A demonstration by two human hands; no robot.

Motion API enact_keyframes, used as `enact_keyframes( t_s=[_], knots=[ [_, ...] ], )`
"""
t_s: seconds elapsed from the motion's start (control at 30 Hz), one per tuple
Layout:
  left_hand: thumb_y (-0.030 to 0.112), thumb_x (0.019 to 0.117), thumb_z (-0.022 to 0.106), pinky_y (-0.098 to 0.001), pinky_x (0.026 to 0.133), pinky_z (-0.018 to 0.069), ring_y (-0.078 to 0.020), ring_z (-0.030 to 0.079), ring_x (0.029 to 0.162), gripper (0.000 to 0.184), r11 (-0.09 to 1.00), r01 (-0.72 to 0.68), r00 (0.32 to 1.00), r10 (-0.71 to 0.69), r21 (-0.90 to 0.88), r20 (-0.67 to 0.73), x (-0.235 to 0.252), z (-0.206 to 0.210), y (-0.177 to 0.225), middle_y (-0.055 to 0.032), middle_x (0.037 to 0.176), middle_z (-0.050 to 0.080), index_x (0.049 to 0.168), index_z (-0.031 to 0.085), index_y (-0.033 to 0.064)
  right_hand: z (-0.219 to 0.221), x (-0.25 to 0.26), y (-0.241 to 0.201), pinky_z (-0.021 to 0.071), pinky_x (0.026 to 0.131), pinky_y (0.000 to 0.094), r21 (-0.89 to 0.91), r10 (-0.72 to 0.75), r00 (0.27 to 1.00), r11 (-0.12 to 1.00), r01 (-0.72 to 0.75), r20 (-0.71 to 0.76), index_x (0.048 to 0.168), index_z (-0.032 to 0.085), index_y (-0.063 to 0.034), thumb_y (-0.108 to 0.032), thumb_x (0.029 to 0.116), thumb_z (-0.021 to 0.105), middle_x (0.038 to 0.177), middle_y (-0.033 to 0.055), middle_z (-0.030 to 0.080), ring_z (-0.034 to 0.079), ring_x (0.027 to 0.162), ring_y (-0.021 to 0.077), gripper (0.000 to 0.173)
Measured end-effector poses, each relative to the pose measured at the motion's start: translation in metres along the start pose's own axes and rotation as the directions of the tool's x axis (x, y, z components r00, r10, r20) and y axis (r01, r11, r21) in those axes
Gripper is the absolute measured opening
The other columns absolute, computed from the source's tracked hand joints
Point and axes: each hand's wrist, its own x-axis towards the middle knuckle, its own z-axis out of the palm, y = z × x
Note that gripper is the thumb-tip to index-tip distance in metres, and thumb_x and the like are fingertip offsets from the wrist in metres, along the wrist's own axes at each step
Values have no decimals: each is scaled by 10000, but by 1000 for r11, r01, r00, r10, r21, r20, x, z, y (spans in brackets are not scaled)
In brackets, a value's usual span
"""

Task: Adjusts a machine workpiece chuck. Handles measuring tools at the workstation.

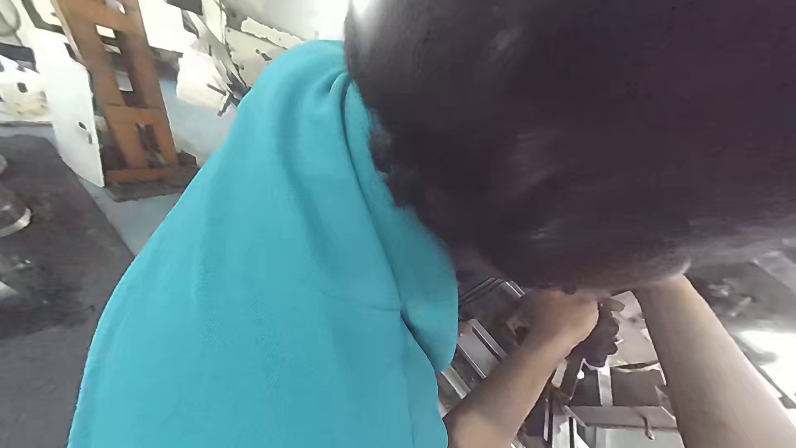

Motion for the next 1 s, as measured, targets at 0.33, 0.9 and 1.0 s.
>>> enact_keyframes(
  t_s=[0.33, 0.9, 1.0],
  knots=[
    [139, 1070, 529, -300, 714, 604, -121, 693, 729, 251, 999, -17, 998, 20, 43, -55, -4, 7, 7, -111, 890, 715, 1027, 679, -57, 14, 48, 29, 448, 929, 259, 58, -65, 997, 996, 67, -34, 1172, 582, 170, 53, 960, 601, 1123, 247, 613, 556, 1000, 218, 242],
    [62, 1096, 415, -357, 975, 491, -248, 638, 1077, 310, 958, 178, 984, -172, 225, -50, -40, 16, 78, -245, 1243, 654, 1257, 600, -128, 73, 163, 116, 451, 965, 715, -30, -113, 955, 994, 109, -275, 1265, 581, 126, -237, 967, 693, 1193, 387, 629, 621, 1122, 550, 483],
    [175, 1077, 529, -377, 853, 536, -202, 658, 920, 292, 987, -35, 997, 45, 159, -61, 1, 18, 18, -193, 1033, 692, 1057, 680, -75, -3, 226, 98, 476, 991, 462, -372, -18, 947, 917, 144, 322, 1312, 537, 172, -144, 1103, 463, 1264, 318, 615, 635, 1101, 345, 386]
  ],
)
